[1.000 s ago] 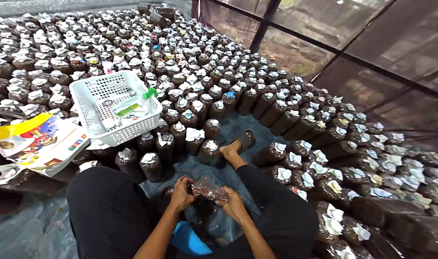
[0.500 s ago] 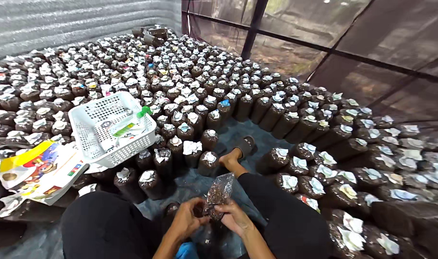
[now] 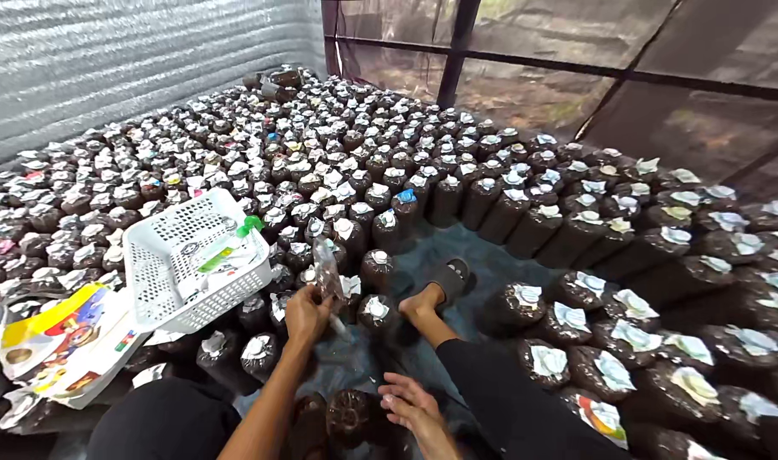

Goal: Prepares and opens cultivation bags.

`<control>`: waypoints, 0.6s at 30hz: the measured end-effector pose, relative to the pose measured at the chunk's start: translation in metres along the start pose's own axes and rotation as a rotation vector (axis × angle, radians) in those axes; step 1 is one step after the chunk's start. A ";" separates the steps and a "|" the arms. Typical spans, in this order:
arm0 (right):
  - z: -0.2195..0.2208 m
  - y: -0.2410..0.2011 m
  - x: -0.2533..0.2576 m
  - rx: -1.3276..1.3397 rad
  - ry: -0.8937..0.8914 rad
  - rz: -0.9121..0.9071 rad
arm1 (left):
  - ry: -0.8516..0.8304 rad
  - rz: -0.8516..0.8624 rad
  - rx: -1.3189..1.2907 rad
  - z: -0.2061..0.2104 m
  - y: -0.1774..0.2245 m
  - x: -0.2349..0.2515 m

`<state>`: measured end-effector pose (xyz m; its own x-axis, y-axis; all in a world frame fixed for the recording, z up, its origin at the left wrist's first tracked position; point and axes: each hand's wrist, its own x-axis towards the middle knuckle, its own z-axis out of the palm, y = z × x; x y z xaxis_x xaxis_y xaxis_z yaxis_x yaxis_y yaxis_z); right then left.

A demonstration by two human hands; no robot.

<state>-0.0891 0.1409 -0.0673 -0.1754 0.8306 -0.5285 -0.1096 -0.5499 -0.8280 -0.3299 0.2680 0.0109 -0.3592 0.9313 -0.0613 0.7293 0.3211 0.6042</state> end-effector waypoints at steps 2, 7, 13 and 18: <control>-0.001 0.001 0.001 -0.023 0.004 0.029 | 0.052 -0.042 0.059 0.005 0.005 0.036; -0.003 -0.001 0.000 -0.045 0.022 0.064 | -0.073 -0.195 0.140 0.030 0.000 0.087; -0.003 0.003 0.000 -0.132 0.075 0.092 | -0.076 -0.186 0.073 0.039 -0.013 0.077; 0.001 0.021 0.000 -0.726 0.038 -0.030 | -0.319 -0.173 -0.084 0.016 -0.036 -0.007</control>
<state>-0.0921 0.1295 -0.0849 -0.1468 0.8542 -0.4988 0.5657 -0.3411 -0.7507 -0.3439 0.2529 -0.0231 -0.2634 0.8757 -0.4047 0.6185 0.4752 0.6258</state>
